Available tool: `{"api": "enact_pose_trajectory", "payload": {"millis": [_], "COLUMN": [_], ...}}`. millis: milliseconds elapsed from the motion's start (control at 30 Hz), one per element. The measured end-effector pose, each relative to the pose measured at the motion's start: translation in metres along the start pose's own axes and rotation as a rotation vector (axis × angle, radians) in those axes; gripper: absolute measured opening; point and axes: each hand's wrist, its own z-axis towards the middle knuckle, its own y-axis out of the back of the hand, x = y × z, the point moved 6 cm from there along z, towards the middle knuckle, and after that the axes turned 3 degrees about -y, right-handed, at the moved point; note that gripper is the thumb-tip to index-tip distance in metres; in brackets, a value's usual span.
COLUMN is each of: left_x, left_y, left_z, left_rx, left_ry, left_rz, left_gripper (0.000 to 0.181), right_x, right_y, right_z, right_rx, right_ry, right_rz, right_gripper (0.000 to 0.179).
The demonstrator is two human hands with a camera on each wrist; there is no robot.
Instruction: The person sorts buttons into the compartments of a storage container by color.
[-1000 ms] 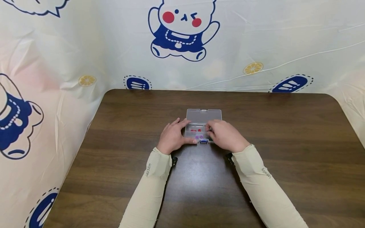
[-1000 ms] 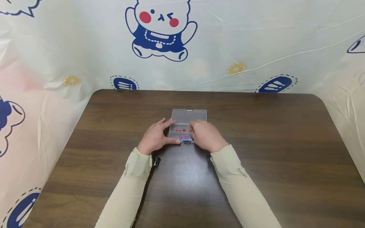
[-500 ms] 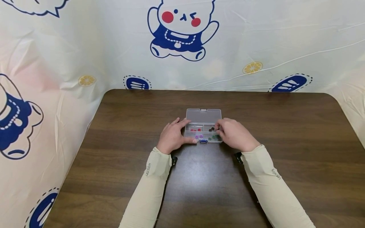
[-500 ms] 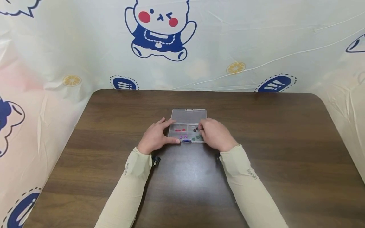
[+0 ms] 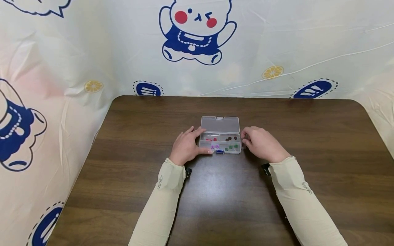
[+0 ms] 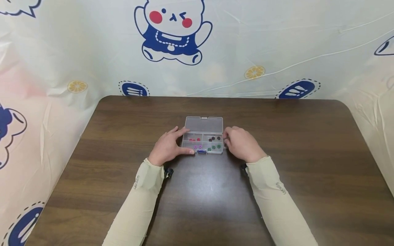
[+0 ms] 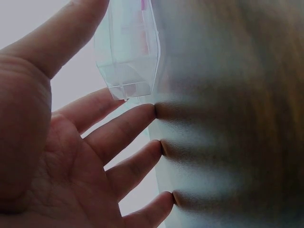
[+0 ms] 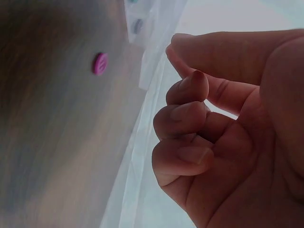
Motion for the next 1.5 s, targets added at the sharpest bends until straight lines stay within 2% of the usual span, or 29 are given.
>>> {"api": "enact_pose_trajectory", "payload": {"millis": [733,1000,1500], "left_x": [-0.002,-0.001,0.000], "left_y": [0.002,0.002,0.000], "left_z": [-0.002,-0.002,-0.001], "left_rx": [-0.009,-0.012,-0.003], "left_ry": [-0.009,-0.006,-0.001], "left_rz": [0.011,0.008,0.007], "left_gripper": [0.089,0.088,0.089], "right_x": [-0.017,-0.018,-0.023], "right_y": [-0.004,-0.007,-0.012], "right_z": [-0.002,0.000,0.002], "right_rx": [0.027,0.033,0.044], "right_ry": [0.010,0.026,0.008], "right_rz": [-0.029,-0.048,-0.046], "right_gripper": [0.006,0.006,0.005]}}
